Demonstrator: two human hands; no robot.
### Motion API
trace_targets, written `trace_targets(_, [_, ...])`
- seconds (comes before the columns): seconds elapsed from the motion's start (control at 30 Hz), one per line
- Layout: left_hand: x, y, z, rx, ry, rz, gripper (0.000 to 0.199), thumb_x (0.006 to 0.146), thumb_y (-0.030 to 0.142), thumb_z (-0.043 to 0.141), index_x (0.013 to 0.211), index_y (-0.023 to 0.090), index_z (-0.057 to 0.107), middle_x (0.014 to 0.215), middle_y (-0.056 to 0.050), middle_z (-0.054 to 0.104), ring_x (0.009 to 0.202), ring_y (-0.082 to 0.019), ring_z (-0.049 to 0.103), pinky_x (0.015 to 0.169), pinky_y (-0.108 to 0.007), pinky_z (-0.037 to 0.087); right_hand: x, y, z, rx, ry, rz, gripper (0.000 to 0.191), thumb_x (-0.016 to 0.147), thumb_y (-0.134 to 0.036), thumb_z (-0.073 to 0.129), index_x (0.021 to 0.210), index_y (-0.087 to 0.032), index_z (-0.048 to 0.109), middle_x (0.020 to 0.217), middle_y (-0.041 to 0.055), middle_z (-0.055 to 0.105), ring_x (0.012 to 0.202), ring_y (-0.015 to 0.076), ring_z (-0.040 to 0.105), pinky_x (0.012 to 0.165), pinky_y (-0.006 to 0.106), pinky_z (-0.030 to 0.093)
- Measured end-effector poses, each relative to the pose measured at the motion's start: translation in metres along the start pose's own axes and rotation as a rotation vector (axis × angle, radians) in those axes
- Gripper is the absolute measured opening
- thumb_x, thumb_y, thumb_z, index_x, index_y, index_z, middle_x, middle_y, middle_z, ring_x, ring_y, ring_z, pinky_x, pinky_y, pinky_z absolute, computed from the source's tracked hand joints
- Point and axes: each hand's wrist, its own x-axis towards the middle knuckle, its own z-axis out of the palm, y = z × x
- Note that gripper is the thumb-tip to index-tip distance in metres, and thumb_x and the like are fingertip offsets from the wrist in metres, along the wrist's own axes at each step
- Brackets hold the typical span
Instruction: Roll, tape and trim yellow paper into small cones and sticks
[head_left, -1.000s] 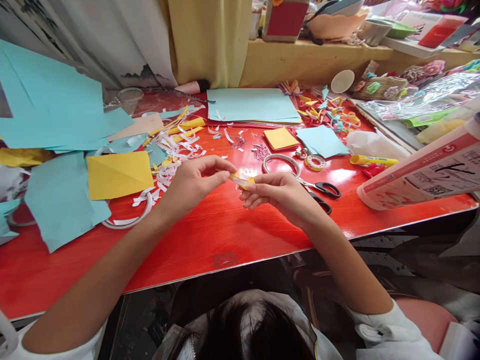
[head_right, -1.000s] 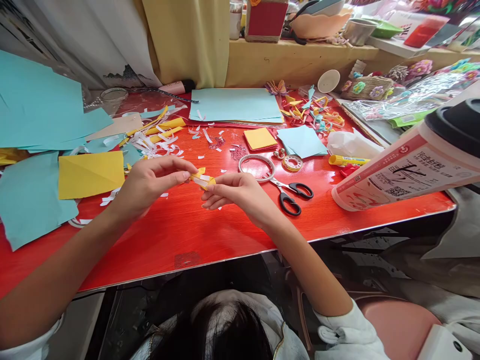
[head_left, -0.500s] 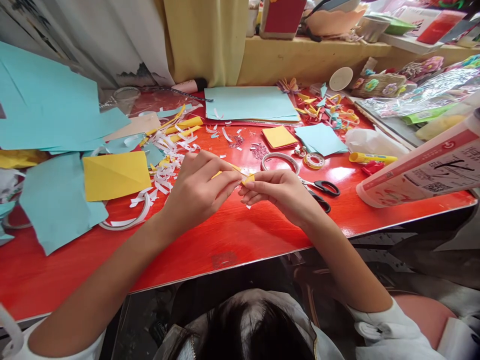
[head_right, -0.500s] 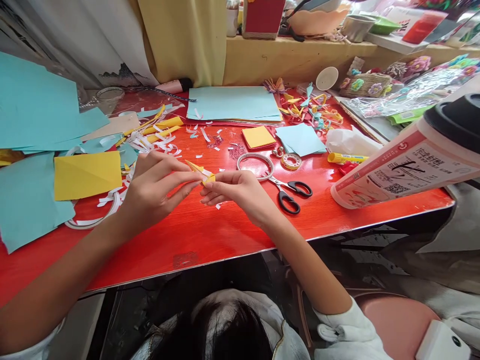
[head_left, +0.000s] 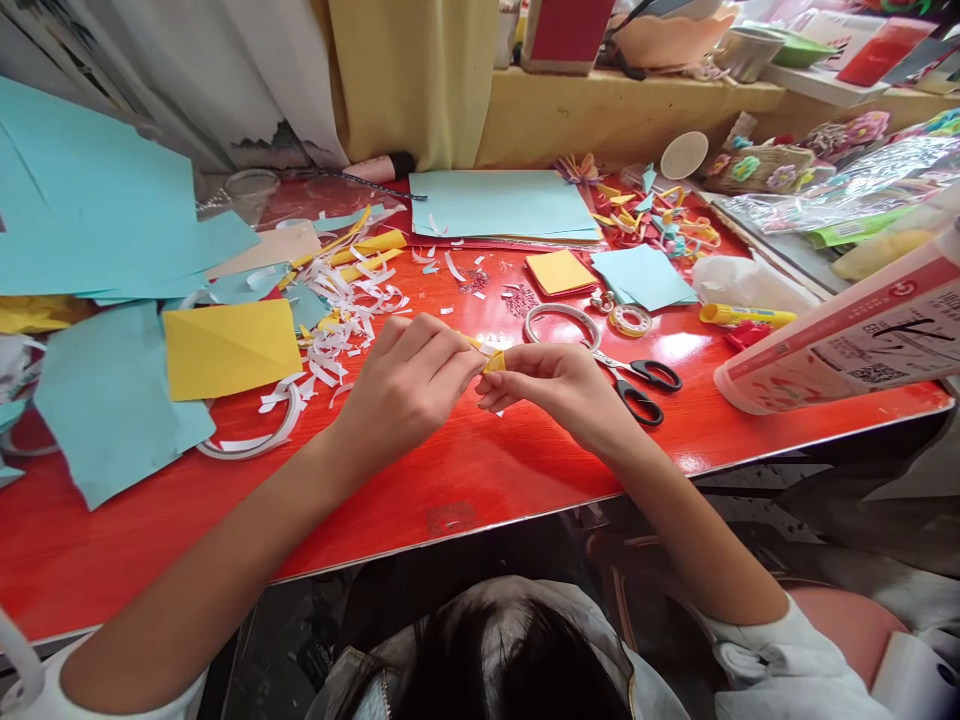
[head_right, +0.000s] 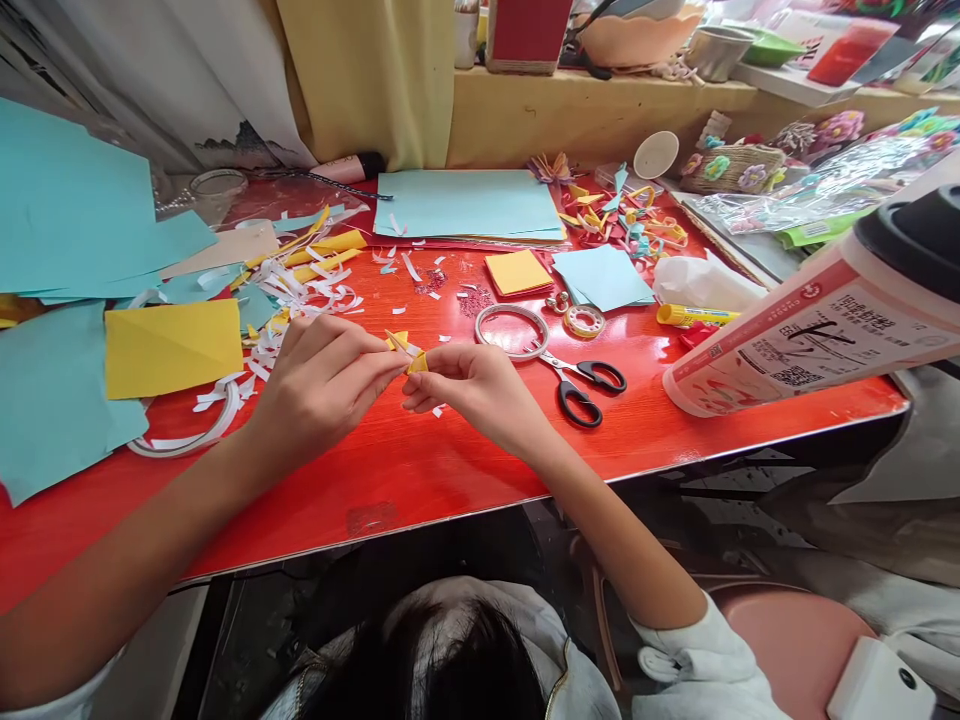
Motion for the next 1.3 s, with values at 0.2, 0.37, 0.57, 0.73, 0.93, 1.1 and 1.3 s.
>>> trace_targets(0.2, [0.0,0.0,-0.002,-0.04,-0.02,-0.036,0.015,0.088,0.017,0.049,0.097,0.019,0.061,0.086,-0.004,0.065,0.086,-0.021,0.055,0.074,-0.036,0.038,-0.002,-0.003,0.002,0.008,0.012,-0.024,0.016,0.078,-0.029,0.064,0.08,-0.014,0.068,0.077,0.0037,0.069,0.072,0.0137,0.068,0.07,0.027,0.058])
trace_targets(0.37, [0.0,0.001,-0.002,-0.051,-0.022,-0.037,0.015,0.088,0.017,0.049,0.097,0.019,0.06,0.088,-0.005,0.064,0.088,-0.021,0.055,0.075,-0.037,0.039,-0.003,-0.003,0.003,0.007,0.017,-0.023,0.014,0.079,-0.028,0.063,0.081,-0.014,0.066,0.079,0.0038,0.069,0.072,0.0133,0.068,0.072,0.028,0.058])
trace_targets(0.57, [0.0,0.002,-0.002,0.014,-0.035,0.002,0.015,0.088,0.017,0.048,0.096,0.016,0.06,0.088,-0.008,0.063,0.088,-0.023,0.054,0.072,-0.036,0.039,-0.003,-0.001,0.004,0.035,0.015,-0.009,0.014,0.079,-0.027,0.063,0.083,-0.013,0.064,0.078,0.0045,0.069,0.072,0.0133,0.068,0.075,0.029,0.057])
trace_targets(0.73, [0.002,0.001,-0.001,-0.033,-0.012,-0.041,0.012,0.086,0.016,0.05,0.092,0.016,0.06,0.083,-0.006,0.064,0.082,-0.021,0.054,0.071,-0.035,0.041,-0.003,0.0,0.004,0.029,0.024,0.006,0.018,0.078,-0.031,0.064,0.084,-0.013,0.065,0.079,0.0049,0.07,0.073,0.014,0.069,0.074,0.029,0.058])
trace_targets(0.93, [0.003,0.001,0.0,-0.101,-0.016,-0.083,0.011,0.087,0.017,0.05,0.089,0.015,0.06,0.079,-0.007,0.063,0.079,-0.02,0.053,0.072,-0.034,0.043,-0.003,0.003,0.005,-0.025,0.051,-0.042,0.019,0.078,-0.033,0.064,0.084,-0.015,0.064,0.08,0.0044,0.069,0.073,0.0143,0.069,0.074,0.03,0.058])
trace_targets(1.1, [0.002,0.0,0.001,-0.119,-0.031,-0.071,0.013,0.088,0.017,0.047,0.09,0.015,0.06,0.079,-0.006,0.061,0.079,-0.018,0.052,0.073,-0.033,0.045,-0.003,0.003,0.006,-0.046,0.048,-0.046,0.02,0.079,-0.034,0.063,0.084,-0.015,0.063,0.079,0.0042,0.069,0.075,0.0153,0.069,0.074,0.031,0.059])
trace_targets(1.3, [0.002,0.002,0.001,-0.122,-0.005,-0.043,0.011,0.086,0.014,0.049,0.09,0.012,0.059,0.08,-0.008,0.061,0.078,-0.019,0.051,0.071,-0.033,0.046,-0.004,0.006,0.005,-0.066,0.047,-0.065,0.017,0.081,-0.032,0.061,0.084,-0.016,0.061,0.079,0.0035,0.068,0.076,0.015,0.069,0.075,0.031,0.058])
